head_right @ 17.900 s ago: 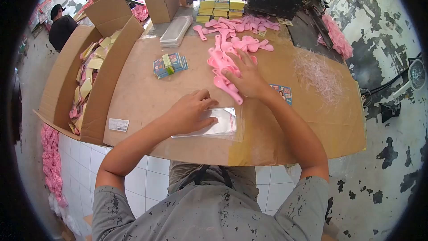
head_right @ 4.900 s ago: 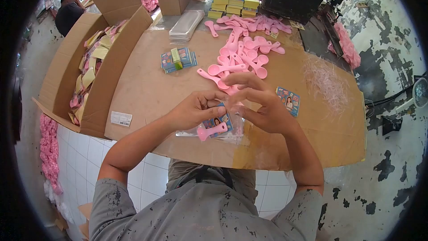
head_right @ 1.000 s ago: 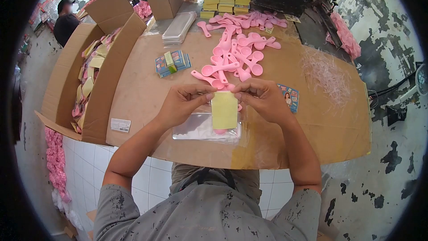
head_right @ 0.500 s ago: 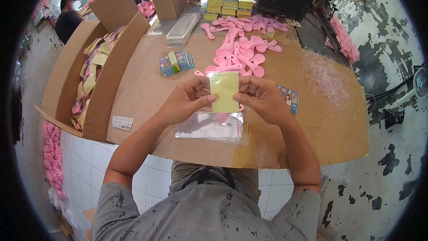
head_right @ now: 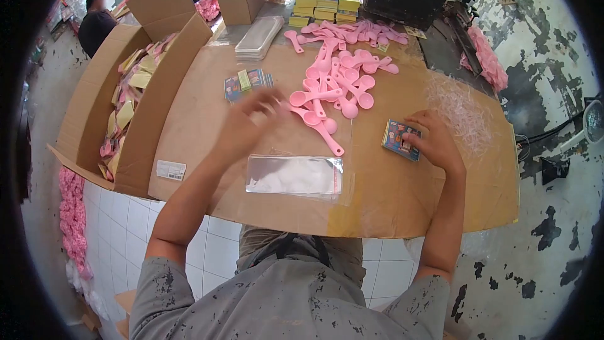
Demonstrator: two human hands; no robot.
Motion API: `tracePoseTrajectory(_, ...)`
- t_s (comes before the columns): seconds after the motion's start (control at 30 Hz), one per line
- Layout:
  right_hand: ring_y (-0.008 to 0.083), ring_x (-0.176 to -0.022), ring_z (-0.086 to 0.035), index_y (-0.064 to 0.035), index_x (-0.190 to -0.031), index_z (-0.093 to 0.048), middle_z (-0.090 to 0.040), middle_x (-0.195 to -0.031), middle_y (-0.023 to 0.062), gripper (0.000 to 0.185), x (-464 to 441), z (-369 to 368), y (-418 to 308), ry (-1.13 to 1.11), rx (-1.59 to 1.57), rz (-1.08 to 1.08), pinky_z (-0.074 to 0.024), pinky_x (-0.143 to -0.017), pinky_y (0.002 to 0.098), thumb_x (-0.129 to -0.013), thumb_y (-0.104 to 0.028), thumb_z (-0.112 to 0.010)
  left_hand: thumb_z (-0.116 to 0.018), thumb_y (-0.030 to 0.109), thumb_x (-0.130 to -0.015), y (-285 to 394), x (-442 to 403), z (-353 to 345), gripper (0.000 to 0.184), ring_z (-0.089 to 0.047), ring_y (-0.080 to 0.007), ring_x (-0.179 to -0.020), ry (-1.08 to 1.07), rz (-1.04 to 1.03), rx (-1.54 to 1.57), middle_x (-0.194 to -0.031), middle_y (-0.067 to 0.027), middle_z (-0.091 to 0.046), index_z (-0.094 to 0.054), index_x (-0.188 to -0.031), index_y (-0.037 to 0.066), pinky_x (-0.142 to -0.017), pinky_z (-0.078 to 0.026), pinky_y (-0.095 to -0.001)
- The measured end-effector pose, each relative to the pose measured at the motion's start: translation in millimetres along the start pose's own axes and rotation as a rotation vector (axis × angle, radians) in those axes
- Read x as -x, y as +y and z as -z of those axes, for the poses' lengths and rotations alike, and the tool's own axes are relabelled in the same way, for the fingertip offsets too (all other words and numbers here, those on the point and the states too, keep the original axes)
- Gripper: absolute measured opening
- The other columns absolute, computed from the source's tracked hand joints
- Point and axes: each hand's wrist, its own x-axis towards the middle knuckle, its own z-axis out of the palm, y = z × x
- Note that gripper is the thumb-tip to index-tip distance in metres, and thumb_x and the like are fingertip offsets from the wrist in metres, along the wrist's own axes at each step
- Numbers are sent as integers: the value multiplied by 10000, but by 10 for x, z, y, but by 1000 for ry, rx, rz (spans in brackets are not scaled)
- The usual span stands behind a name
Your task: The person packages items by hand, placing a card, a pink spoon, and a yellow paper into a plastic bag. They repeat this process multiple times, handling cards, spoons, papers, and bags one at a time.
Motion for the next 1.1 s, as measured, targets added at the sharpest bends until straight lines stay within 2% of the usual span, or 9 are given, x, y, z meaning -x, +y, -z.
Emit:
tracePoseTrajectory(0.07, 248, -1080, -647, -57, -1209, -712, -693, -1133, 100, 401, 13, -23, -29, -69, -74, -87, -469, -968, 367, -838, -163, -821, -807, 158, -851, -60, 108, -223, 296, -648, -173, -902, -339, -149, -158, -1075, -54, -701, -749, -1129, 75, -821, -525, -337)
tracePoseTrajectory(0.2, 224, -982, -646, -46, -1096, -706, -702, -1033, 71, 298, 21, -56, -48, 42, -148, -130, -470, -920, 360, -832, -123, -819, -857, 167, -802, -112, 205, -377, 328, -668, -253, -920, -372, -380, -443, -1064, -106, -672, -733, -1077, 40, -833, -525, -379)
tracePoseTrajectory(0.43, 195, -902, -630, -40, -1010, -682, -699, -943, 45, 199, 21, -10, -63, 97, -287, -209, -462, -900, 359, -849, -83, -789, -800, 79, -829, -103, 197, -401, 218, -664, -275, -879, -379, -86, -198, -928, -95, -685, -726, -1031, 44, -797, -528, -382)
tracePoseTrajectory(0.5, 179, -917, -629, -36, -1007, -679, -695, -954, 43, 187, 21, -27, -59, 155, -208, -131, -470, -892, 352, -857, -79, -782, -786, 61, -838, -93, 197, -405, 191, -666, -274, -872, -356, -70, -172, -898, -93, -687, -725, -1019, 48, -797, -527, -378)
tracePoseTrajectory(0.57, 163, -941, -633, -32, -1008, -678, -691, -961, 41, 181, 14, -67, -53, 249, -96, 37, -479, -884, 343, -863, -77, -777, -782, 57, -847, -160, 175, -381, 173, -671, -263, -881, -388, -213, -264, -919, -94, -690, -715, -1006, 48, -799, -537, -380)
tracePoseTrajectory(0.67, 135, -961, -652, -17, -1015, -675, -694, -986, 39, 152, 52, -2, -59, 190, -144, -24, -510, -855, 319, -896, -62, -759, -774, 46, -852, -111, 166, -358, 156, -676, -253, -898, -397, -243, -292, -941, -89, -691, -698, -987, 41, -810, -547, -381)
tracePoseTrajectory(0.77, 116, -919, -669, -5, -1022, -679, -704, -986, 34, 112, 84, -15, -428, 140, -653, -113, -533, -804, 295, -931, -46, -732, -764, 33, -856, -109, 172, -378, 139, -682, -234, -896, -374, -224, -213, -952, -81, -687, -680, -966, 28, -799, -556, -368)
tracePoseTrajectory(0.87, 95, -840, -664, 6, -1037, -693, -714, -979, 26, 105, 100, -255, -763, 31, -822, -133, -549, -741, 273, -952, -48, -723, -754, 17, -863, -111, 190, -398, 130, -689, -206, -864, -388, -177, -102, -935, -77, -682, -669, -961, 19, -769, -559, -340)
tracePoseTrajectory(1.1, 163, -806, -714, -4, -1085, -723, -738, -983, 86, 183, 5, -603, -924, -116, -360, 176, -574, -715, 315, -921, -80, -754, -717, 12, -892, -79, 198, -386, 151, -712, -182, -856, -432, -63, -37, -916, -84, -705, -644, -1023, 7, -772, -565, -310)
